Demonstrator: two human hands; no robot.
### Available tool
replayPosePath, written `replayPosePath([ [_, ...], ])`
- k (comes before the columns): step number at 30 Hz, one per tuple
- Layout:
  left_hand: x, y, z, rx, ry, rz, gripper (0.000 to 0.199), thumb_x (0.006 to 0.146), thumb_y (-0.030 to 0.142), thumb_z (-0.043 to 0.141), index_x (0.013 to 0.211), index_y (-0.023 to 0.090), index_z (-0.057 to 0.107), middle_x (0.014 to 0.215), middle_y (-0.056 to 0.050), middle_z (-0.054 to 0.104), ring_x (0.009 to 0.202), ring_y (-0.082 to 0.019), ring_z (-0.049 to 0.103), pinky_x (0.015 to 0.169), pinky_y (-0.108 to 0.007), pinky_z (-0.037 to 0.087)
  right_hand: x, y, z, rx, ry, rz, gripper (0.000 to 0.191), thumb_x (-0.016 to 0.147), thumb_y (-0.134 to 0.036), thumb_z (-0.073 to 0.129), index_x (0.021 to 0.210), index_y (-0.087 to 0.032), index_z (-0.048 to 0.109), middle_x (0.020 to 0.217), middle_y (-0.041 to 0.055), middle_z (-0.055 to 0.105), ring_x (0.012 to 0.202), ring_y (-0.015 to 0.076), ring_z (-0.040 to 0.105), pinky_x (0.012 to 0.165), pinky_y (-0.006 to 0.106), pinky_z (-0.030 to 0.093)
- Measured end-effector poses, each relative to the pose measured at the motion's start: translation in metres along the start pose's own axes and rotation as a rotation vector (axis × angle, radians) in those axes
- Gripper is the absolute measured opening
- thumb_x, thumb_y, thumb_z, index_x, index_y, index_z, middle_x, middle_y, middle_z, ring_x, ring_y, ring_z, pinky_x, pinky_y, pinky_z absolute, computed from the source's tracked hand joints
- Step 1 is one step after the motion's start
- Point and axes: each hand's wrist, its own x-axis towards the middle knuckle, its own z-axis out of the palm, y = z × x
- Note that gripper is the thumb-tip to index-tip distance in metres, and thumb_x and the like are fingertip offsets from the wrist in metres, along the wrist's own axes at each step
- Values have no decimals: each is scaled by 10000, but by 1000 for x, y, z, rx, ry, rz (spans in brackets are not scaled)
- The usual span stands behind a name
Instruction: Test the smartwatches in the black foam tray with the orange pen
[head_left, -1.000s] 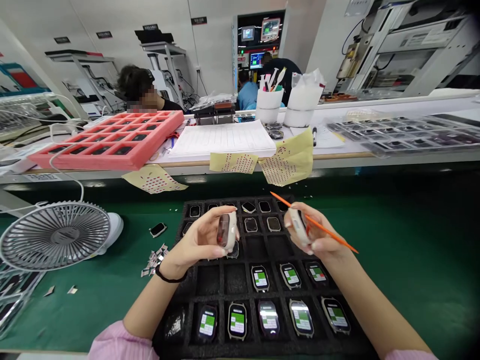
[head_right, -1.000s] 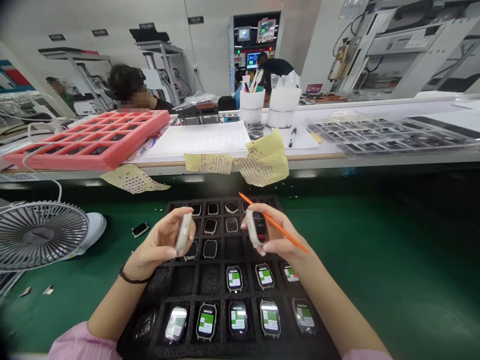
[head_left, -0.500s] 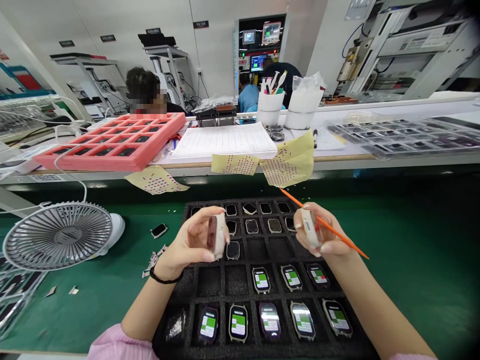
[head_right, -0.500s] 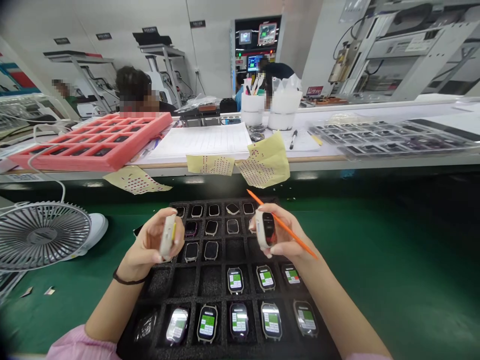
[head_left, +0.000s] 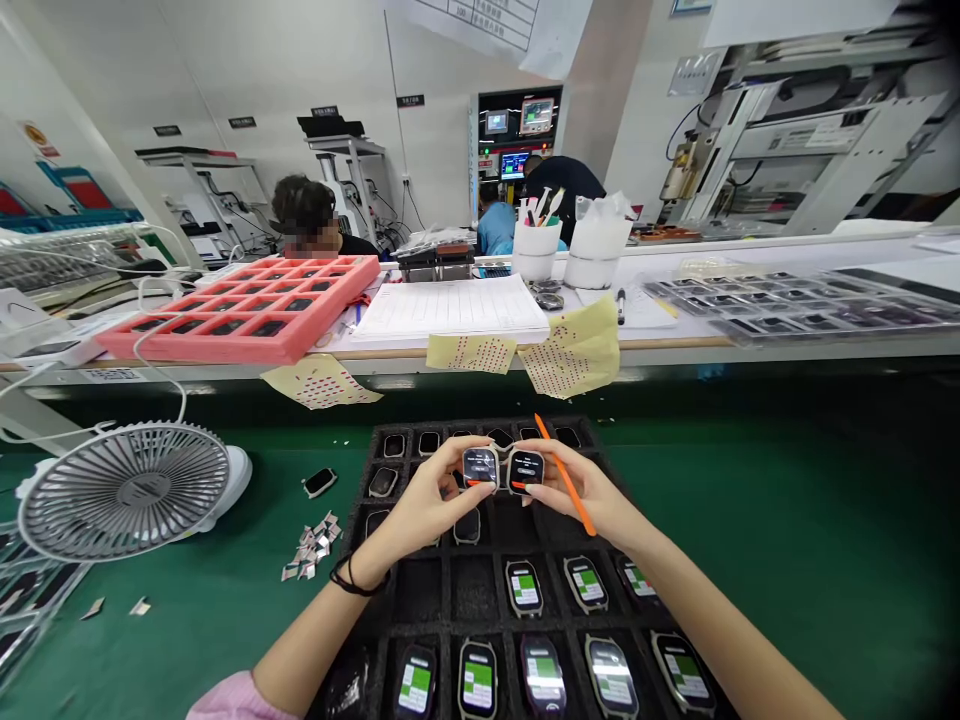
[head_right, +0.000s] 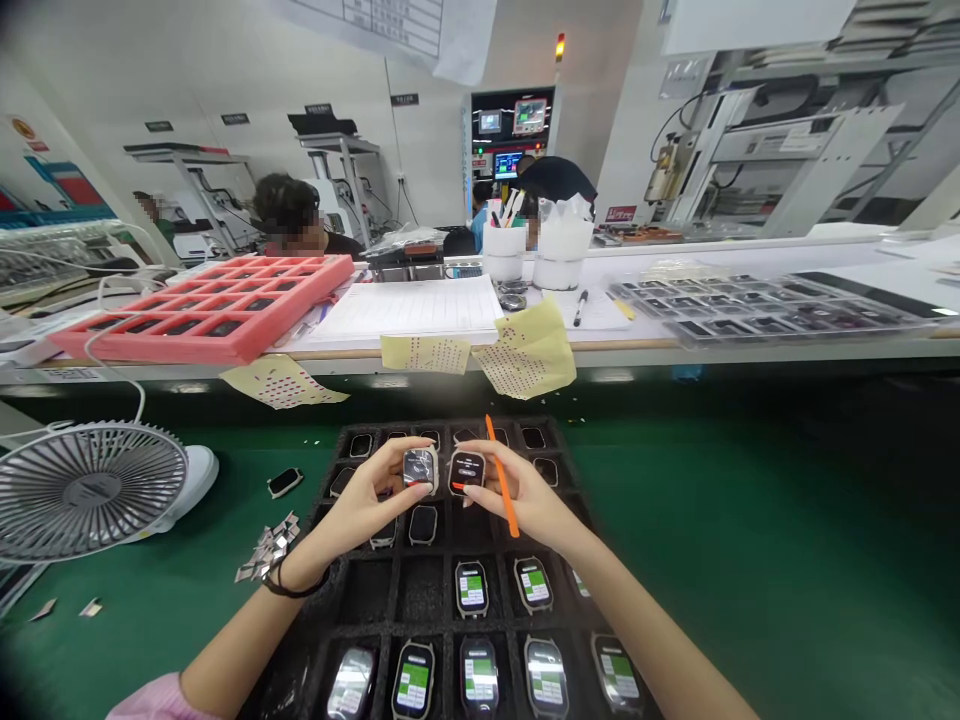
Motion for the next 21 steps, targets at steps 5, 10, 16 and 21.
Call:
replayPosePath([
  [5, 0, -2, 1, 25, -2, -27, 425, 848, 300, 623, 1243, 223, 490, 1082, -65, 599, 856, -159, 565, 540, -191, 382, 0, 3, 0, -18, 13, -11, 386, 828, -300, 671, 1187, -264, 535, 988, 23, 624, 800, 171, 640, 865, 383, 511],
  [10, 1, -6, 1, -62, 8, -27, 365, 910, 361, 531, 1241, 209, 511, 1158, -85, 590, 990, -199, 563, 698, -243, 464, 1, 2, 1, 15, 30, 3, 353, 832, -329, 661, 1162, -258, 559, 943, 17, 624, 764, 163, 633, 807, 365, 530],
  [16, 2, -6, 2, -91, 11, -33, 367, 911, 406, 522, 1215, 200, 537, 1131, -78, 614, 952, -194, 587, 760, -273, 482, 2, 1, 4, 55, 102, 46, 334, 795, -370, 686, 1089, -237, 600, 928, 21, 619, 690, 145, 609, 703, 326, 546],
  [21, 2, -1, 2, -122, 29, -63, 323, 933, 412, 475, 1147, 201, 593, 1103, -58, 644, 952, -196, 593, 745, -267, 473, 2, 3, 5, 31, 142, 43, 308, 789, -405, 686, 1033, -226, 626, 840, 9, 597, 682, 146, 585, 591, 277, 524],
])
